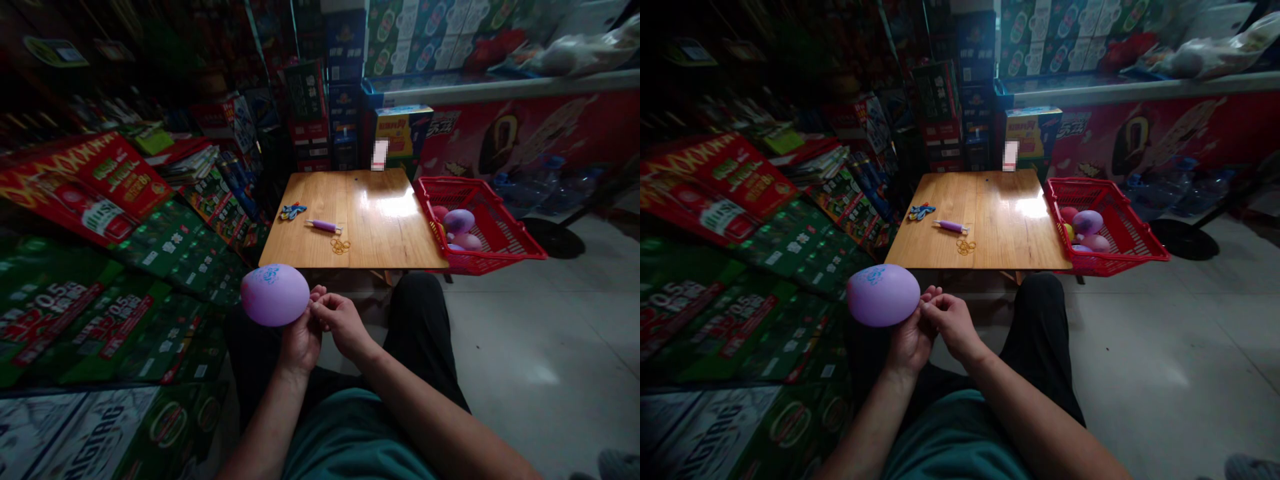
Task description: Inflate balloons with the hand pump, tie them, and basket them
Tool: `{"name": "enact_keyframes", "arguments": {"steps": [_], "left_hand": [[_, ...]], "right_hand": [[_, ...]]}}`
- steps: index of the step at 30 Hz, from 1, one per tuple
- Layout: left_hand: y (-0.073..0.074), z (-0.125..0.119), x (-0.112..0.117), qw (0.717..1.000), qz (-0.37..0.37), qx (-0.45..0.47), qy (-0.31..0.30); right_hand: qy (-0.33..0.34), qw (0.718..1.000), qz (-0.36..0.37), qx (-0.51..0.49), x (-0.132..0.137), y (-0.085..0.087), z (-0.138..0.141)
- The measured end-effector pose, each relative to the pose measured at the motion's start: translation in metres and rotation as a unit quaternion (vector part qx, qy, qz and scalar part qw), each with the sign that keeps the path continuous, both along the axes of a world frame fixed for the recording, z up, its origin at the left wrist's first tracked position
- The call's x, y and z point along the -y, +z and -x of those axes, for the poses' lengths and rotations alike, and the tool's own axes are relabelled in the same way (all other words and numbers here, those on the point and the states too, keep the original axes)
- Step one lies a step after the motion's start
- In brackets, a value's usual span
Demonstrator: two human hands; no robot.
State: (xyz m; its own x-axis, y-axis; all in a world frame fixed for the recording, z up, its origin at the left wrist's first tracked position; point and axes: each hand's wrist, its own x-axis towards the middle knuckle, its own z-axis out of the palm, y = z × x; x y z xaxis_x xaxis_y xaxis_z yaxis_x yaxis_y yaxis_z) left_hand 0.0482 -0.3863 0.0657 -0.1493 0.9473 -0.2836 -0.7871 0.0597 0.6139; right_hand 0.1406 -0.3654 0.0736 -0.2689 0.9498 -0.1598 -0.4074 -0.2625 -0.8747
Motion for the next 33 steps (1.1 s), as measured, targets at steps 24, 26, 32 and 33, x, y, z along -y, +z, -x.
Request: {"name": "enact_keyframes", "arguments": {"steps": [24, 26, 32, 33], "left_hand": [[0.000, 0.005, 0.002, 0.998, 0.057, 0.025, -0.028], [0.000, 0.005, 0.001, 0.998, 0.060, 0.025, -0.022], [-0.005, 0.004, -0.001, 0.999, 0.044, 0.028, 0.009], [-0.005, 0.004, -0.002, 0.999, 0.040, 0.030, 0.006]], "right_hand": [[0.093, 0.988, 0.090, -0.083, -0.001, -0.007, -0.004], [0.096, 0.985, 0.099, -0.105, 0.000, -0.006, -0.003], [0.079, 0.988, 0.073, -0.108, -0.001, -0.007, 0.000], [0.071, 0.989, 0.070, -0.106, -0.003, -0.008, 0.000]]}}
